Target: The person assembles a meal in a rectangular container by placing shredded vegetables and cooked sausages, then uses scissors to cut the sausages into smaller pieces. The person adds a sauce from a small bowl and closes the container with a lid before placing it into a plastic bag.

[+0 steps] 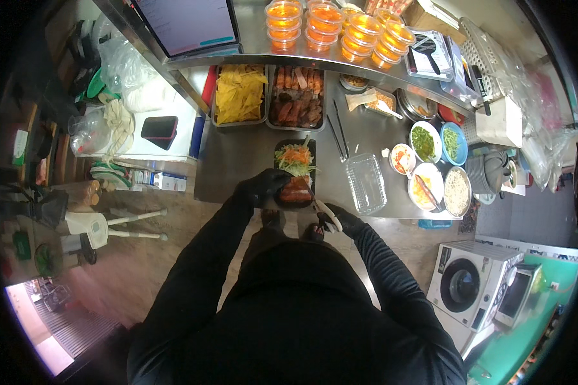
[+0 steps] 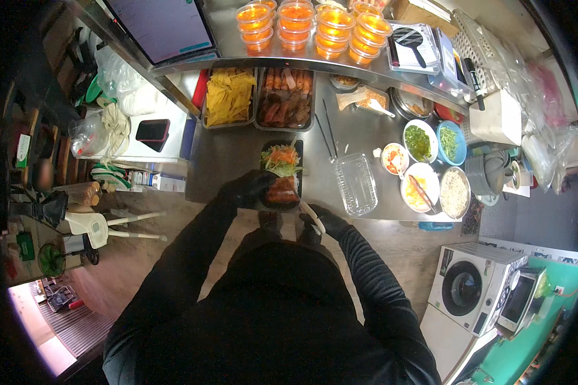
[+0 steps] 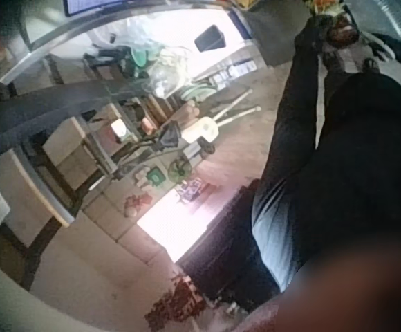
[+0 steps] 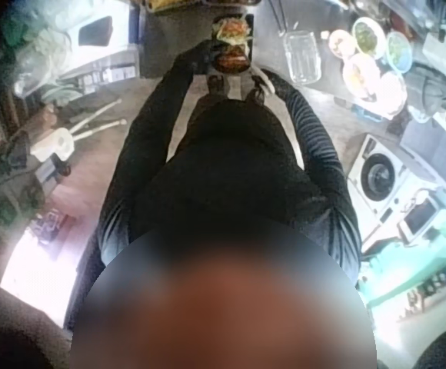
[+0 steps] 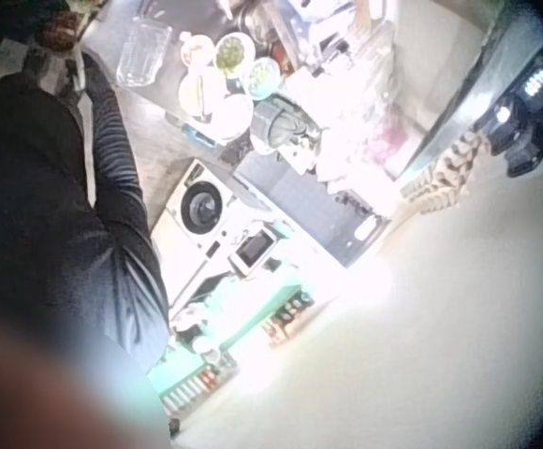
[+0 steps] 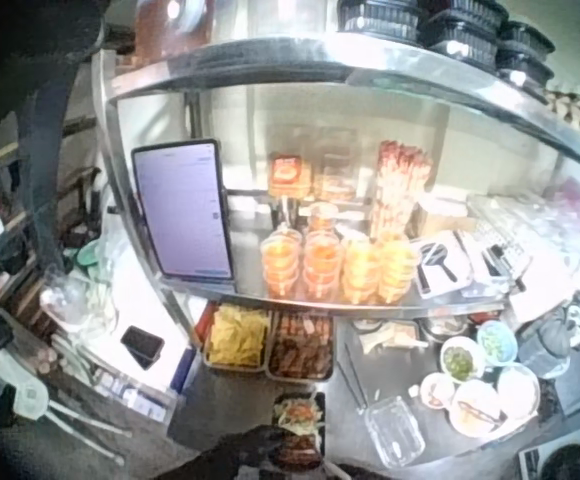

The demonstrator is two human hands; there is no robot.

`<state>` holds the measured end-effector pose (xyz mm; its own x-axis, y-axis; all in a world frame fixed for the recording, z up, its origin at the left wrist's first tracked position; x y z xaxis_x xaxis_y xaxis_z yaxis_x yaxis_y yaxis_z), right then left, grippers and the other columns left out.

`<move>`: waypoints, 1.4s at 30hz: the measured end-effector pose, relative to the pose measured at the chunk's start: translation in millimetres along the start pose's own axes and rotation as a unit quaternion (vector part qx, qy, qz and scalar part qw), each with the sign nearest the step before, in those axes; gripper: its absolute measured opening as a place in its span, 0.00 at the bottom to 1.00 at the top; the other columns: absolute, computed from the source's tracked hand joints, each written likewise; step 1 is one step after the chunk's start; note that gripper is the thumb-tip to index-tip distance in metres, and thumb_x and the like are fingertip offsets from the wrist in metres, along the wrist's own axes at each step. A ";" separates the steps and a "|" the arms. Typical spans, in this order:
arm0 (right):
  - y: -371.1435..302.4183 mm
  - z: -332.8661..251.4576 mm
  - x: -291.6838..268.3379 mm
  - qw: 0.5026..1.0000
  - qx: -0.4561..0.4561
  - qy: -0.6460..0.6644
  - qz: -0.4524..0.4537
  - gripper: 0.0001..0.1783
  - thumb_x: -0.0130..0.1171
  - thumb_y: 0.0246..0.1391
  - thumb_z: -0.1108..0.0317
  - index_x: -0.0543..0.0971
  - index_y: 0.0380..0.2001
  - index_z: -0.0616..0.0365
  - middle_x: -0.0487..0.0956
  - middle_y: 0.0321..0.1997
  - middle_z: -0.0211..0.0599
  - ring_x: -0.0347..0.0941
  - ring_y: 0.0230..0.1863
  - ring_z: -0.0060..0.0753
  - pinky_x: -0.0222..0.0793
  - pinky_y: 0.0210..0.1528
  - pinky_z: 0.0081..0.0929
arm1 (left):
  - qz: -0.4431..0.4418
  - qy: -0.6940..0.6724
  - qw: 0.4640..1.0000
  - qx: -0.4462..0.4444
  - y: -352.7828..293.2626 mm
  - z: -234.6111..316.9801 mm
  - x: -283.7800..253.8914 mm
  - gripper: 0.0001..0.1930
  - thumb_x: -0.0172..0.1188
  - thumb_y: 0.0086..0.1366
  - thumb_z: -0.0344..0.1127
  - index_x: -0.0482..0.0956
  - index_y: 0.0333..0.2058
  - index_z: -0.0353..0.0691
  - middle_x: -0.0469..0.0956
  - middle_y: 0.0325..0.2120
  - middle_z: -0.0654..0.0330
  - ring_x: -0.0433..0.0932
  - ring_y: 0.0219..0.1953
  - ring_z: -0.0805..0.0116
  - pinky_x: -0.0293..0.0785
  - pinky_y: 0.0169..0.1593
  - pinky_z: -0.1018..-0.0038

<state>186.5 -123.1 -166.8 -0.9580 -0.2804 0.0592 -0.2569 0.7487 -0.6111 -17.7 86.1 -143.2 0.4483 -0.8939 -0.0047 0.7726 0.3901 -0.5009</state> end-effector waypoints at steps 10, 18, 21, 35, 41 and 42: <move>12.5 -16.6 -14.5 0.995 0.031 -0.090 0.035 0.27 0.60 0.66 0.57 0.74 0.64 0.57 0.81 0.57 0.45 0.80 0.53 0.35 0.75 0.55 0.32 | 0.067 0.062 0.996 -0.003 14.9 10.9 -9.2 0.17 0.62 0.72 0.41 0.82 0.45 0.29 0.83 0.37 0.57 0.77 0.38 0.75 0.75 0.43 0.72; 16.9 -4.3 -25.1 0.980 -0.097 -0.174 0.031 0.23 0.61 0.65 0.60 0.79 0.60 0.55 0.80 0.60 0.46 0.78 0.59 0.40 0.72 0.61 0.33 | 0.109 -0.218 0.970 0.010 22.8 -51.3 -7.3 0.14 0.64 0.69 0.37 0.83 0.46 0.32 0.82 0.37 0.62 0.77 0.37 0.75 0.73 0.41 0.76; 14.9 -7.3 -23.9 0.984 -0.058 -0.163 0.031 0.22 0.58 0.67 0.60 0.78 0.61 0.55 0.81 0.58 0.45 0.79 0.58 0.39 0.72 0.60 0.33 | 0.103 -0.236 0.966 -0.017 22.5 -60.4 -6.4 0.15 0.62 0.71 0.37 0.82 0.49 0.33 0.81 0.37 0.63 0.75 0.38 0.76 0.71 0.40 0.77; 23.6 -24.1 -12.3 0.998 -0.055 -0.036 -0.001 0.30 0.50 0.74 0.53 0.66 0.70 0.58 0.82 0.38 0.35 0.74 0.31 0.20 0.74 0.33 0.23 | 0.096 -0.231 0.968 -0.018 16.7 -26.7 5.4 0.18 0.58 0.73 0.32 0.75 0.58 0.31 0.81 0.44 0.57 0.81 0.40 0.71 0.79 0.47 0.72; 42.3 19.7 -25.2 1.000 0.013 -0.006 -0.020 0.31 0.53 0.71 0.57 0.65 0.71 0.59 0.83 0.50 0.43 0.80 0.40 0.25 0.78 0.30 0.26 | 0.081 -0.230 0.970 -0.018 23.6 -26.8 6.1 0.18 0.58 0.74 0.32 0.71 0.59 0.34 0.78 0.48 0.56 0.83 0.44 0.66 0.80 0.43 0.70; 39.9 7.9 -23.9 1.000 0.018 -0.022 -0.013 0.27 0.53 0.71 0.59 0.69 0.68 0.58 0.83 0.47 0.40 0.79 0.38 0.22 0.76 0.32 0.24 | 0.089 -0.213 0.973 -0.023 24.7 -31.4 3.0 0.18 0.59 0.73 0.32 0.71 0.59 0.33 0.79 0.47 0.55 0.83 0.43 0.66 0.80 0.43 0.70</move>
<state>200.2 -91.3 -198.9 -0.9445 -0.3259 0.0412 -0.2760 0.7192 -0.6376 -11.4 86.1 -182.8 0.7259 -0.6372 0.2588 0.6492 0.5105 -0.5639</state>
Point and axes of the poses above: each hand's wrist, its own y-axis towards the middle knuckle, its own x-axis out of the palm, z = x × y, the point moved 4 cm from there along y, towards the middle knuckle
